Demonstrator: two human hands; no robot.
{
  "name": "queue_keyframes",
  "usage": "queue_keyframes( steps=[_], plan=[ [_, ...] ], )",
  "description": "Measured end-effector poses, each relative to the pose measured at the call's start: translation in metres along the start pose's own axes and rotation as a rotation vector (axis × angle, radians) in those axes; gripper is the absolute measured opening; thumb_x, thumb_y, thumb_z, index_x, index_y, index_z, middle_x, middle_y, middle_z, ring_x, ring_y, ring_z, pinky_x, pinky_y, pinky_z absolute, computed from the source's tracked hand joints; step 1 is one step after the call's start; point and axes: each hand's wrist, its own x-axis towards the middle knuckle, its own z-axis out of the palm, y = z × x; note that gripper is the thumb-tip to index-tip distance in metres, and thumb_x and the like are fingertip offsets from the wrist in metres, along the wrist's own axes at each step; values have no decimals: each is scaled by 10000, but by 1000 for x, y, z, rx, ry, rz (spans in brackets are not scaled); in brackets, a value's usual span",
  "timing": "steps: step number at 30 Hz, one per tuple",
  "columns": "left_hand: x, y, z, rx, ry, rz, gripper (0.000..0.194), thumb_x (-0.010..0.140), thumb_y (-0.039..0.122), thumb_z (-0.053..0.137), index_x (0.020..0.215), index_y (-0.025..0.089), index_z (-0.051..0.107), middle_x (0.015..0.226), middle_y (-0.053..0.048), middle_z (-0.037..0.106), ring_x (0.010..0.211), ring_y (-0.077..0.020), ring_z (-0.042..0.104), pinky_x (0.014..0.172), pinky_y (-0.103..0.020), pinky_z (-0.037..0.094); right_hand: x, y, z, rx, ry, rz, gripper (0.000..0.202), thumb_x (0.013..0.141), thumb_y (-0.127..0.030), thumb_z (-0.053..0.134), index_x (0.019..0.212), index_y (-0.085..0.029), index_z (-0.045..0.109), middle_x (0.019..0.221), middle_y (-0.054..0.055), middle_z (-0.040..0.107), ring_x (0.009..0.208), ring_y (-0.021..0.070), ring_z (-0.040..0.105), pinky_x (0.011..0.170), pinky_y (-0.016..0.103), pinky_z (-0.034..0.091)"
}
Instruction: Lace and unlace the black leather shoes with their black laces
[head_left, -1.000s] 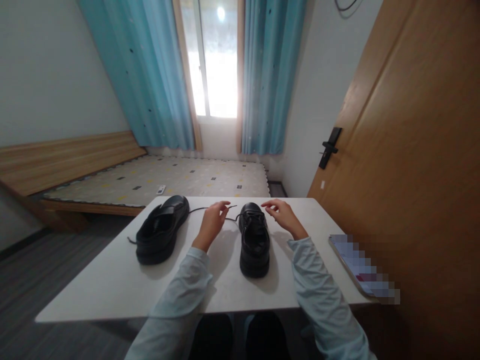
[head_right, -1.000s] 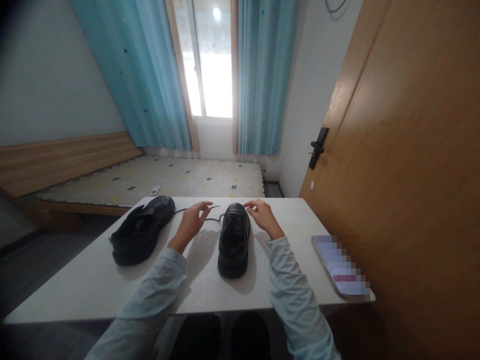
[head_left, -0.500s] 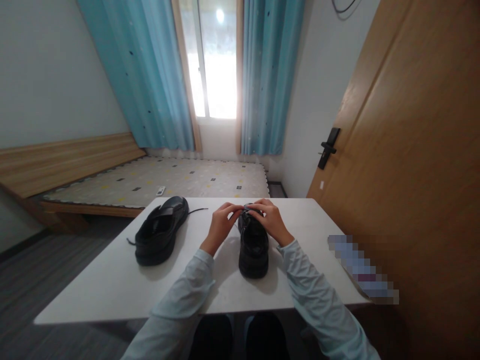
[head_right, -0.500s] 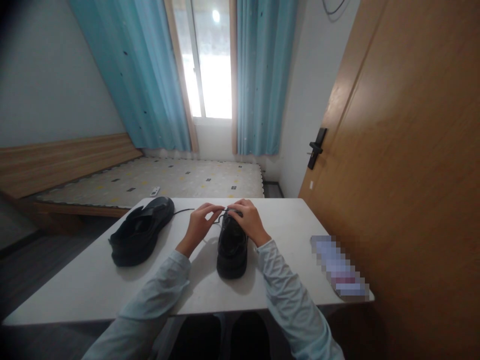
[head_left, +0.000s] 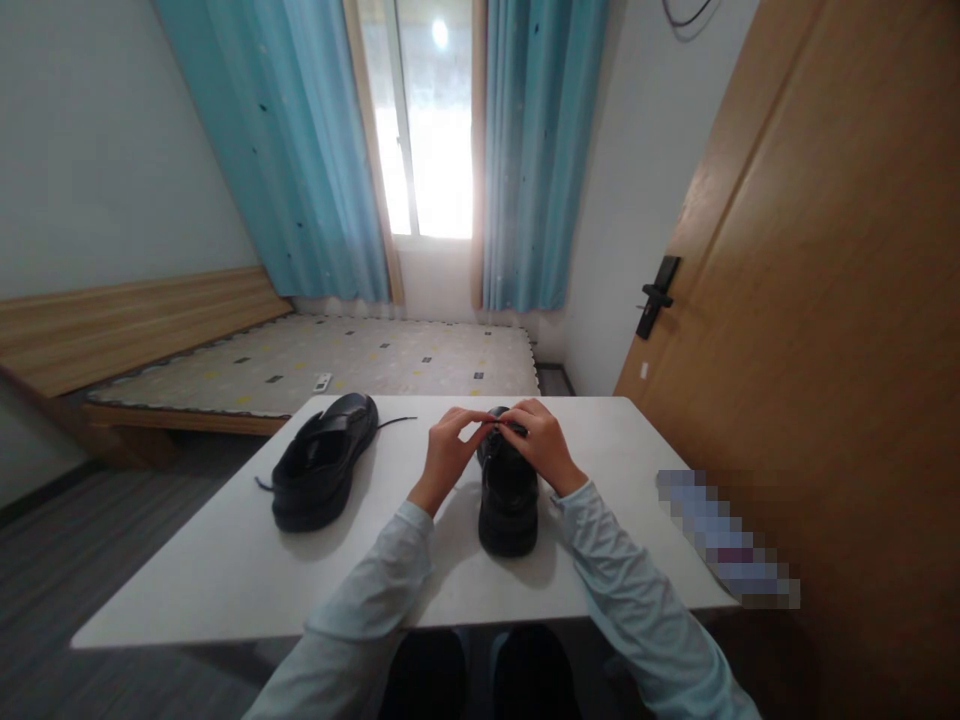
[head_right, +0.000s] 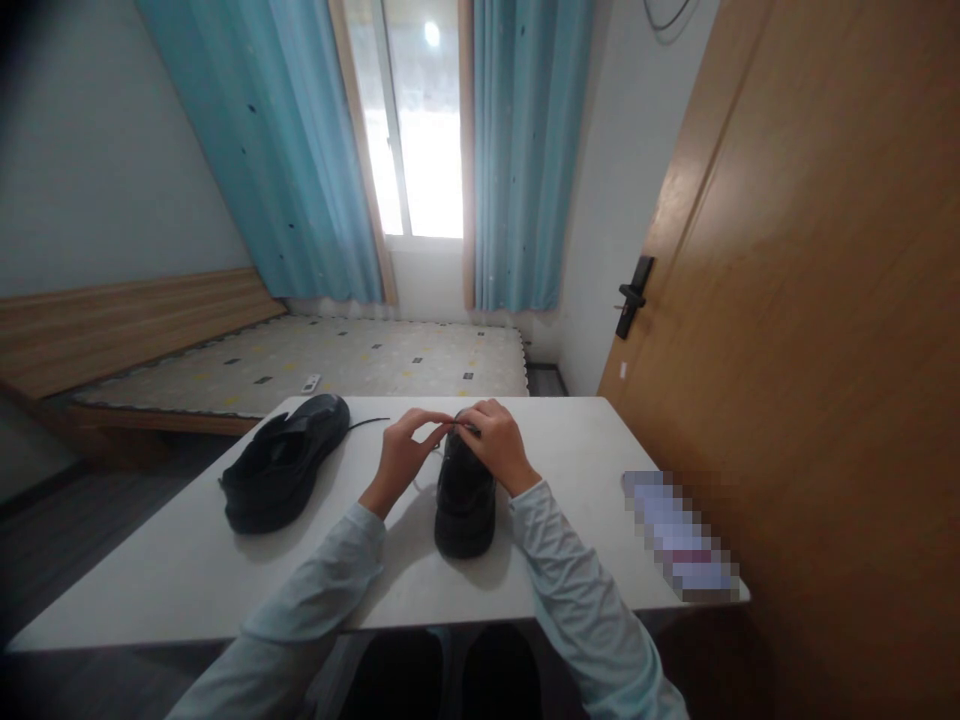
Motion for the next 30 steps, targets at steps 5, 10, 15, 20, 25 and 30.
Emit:
queue_keyframes(
  steps=[5,10,15,20,25,30],
  plan=[
    [0,5,-1,75,-6,14,130,856,259,570,903,208,680,883,-44,640,894,-181,556,819,-334,464,4,11,-11,101,125,284,49,749,-187,591,748,-167,637,688,14,638,597,135,531,619,257,432],
    [-2,7,1,103,-170,73,217,870,280,544,1032,218,674,932,-56,630,932,-196,518,859,-357,441,6,33,-21,364,208,514,147,678,-278,635,751,-152,618,695,29,648,610,132,572,578,239,450],
    [-4,14,0,74,-240,107,266,877,290,516,1098,228,650,990,-58,649,955,-204,511,883,-379,419,3,50,-23,502,187,656,159,621,-251,637,737,-154,587,632,15,629,546,127,587,492,218,459],
    [-5,16,-2,73,-313,132,270,882,293,498,1096,238,653,1067,-39,672,1018,-217,492,939,-410,378,-4,55,-23,486,8,886,128,610,-170,650,665,-158,535,607,22,657,474,105,574,397,170,410],
    [-6,13,1,121,-449,149,292,880,325,503,1135,271,637,1169,-12,655,1127,-241,452,990,-452,330,-5,55,-27,507,-244,905,62,670,-163,649,635,-118,625,616,42,671,441,65,513,392,155,392],
    [-7,12,4,137,-441,149,293,877,346,509,1123,268,647,1137,-32,656,1107,-236,472,980,-442,346,-5,55,-28,518,-297,909,91,681,-167,671,611,-114,645,589,33,667,435,63,495,392,159,386]
  ],
)
